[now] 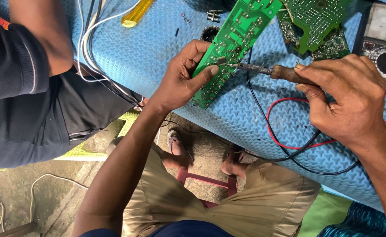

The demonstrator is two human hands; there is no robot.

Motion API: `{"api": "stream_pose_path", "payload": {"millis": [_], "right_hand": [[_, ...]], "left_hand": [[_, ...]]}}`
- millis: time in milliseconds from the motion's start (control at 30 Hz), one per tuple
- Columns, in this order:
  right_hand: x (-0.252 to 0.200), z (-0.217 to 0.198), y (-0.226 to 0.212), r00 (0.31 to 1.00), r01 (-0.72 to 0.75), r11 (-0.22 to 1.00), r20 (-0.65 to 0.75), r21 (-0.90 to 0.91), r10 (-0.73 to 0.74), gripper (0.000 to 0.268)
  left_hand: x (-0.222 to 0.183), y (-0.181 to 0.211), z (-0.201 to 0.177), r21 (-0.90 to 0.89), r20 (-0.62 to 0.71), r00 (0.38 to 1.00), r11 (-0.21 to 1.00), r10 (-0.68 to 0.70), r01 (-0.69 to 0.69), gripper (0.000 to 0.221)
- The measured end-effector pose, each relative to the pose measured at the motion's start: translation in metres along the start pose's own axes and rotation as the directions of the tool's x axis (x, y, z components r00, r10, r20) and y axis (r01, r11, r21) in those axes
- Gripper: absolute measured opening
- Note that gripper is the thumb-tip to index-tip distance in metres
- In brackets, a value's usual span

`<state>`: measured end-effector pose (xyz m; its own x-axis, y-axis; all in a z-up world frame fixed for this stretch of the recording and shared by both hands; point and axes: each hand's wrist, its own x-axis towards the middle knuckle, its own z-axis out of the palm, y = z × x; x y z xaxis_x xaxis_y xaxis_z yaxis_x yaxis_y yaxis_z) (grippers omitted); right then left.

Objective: Soldering electronic components on a printed circuit board at a repair bench.

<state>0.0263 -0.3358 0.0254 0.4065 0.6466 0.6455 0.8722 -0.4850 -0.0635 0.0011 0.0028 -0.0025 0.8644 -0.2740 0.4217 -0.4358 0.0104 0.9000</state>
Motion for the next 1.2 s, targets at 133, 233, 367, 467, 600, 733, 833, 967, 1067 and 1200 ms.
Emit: {"api": "stream_pose_path", "payload": {"millis": [133, 233, 367, 467, 600, 733, 833, 967, 1067, 1200], "right_hand": [[0.0004, -0.0005, -0.0002, 1.000, 0.002, 1.000, 0.003, 0.004, -0.002, 0.016], [0.0002, -0.0002, 0.0007, 1.000, 0.008, 1.000, 0.002, 0.000, -0.008, 0.016], [-0.0019, 0.0007, 0.0019, 1.000, 0.006, 1.000, 0.014, -0.019, -0.006, 0.017], [-0.0017, 0.0011, 0.0011, 1.000, 0.000, 1.000, 0.008, -0.012, 0.000, 0.017], [-0.0011, 0.0008, 0.0010, 1.000, 0.005, 1.000, 0.008, -0.010, -0.005, 0.018], [0.0018, -0.0005, -0.0021, 1.000, -0.003, 1.000, 0.005, 0.003, 0.003, 0.016], [0.0017, 0.0001, -0.0018, 1.000, -0.002, 1.000, 0.002, 0.010, 0.002, 0.017], [0.0024, -0.0016, -0.0019, 1.000, 0.020, 1.000, -0.014, 0.012, -0.019, 0.015], [0.0018, -0.0029, -0.0015, 0.998, 0.039, 0.999, -0.048, 0.023, -0.038, 0.011], [0.0000, -0.0065, -0.0035, 0.993, 0.042, 0.999, -0.108, 0.022, -0.039, 0.010]], "left_hand": [[0.0014, -0.0007, 0.0004, 0.037, 0.000, 1.000, 0.999, 0.006, -0.006, 0.024], [0.0016, -0.0013, -0.0002, 0.050, 0.007, 1.000, 0.999, 0.013, -0.013, 0.024], [0.0010, -0.0020, 0.0004, 0.056, 0.001, 1.000, 0.998, 0.006, -0.006, 0.023], [0.0003, -0.0025, 0.0009, 0.058, -0.009, 1.000, 0.998, -0.011, 0.012, 0.022], [0.0006, -0.0009, 0.0016, 0.068, -0.023, 0.999, 0.997, -0.023, 0.025, 0.020], [0.0012, 0.0007, 0.0019, 0.066, -0.013, 1.000, 0.997, -0.027, 0.028, 0.021], [0.0004, 0.0007, 0.0022, 0.081, -0.027, 0.999, 0.996, -0.033, 0.035, 0.021], [0.0010, 0.0001, 0.0002, 0.033, -0.050, 0.998, 0.999, -0.024, 0.025, 0.021], [0.0019, -0.0003, -0.0016, -0.008, -0.089, 0.995, 0.999, -0.039, 0.038, 0.023], [-0.0004, -0.0048, -0.0030, -0.367, -0.152, 0.969, 0.922, -0.195, 0.128, 0.032]]}}
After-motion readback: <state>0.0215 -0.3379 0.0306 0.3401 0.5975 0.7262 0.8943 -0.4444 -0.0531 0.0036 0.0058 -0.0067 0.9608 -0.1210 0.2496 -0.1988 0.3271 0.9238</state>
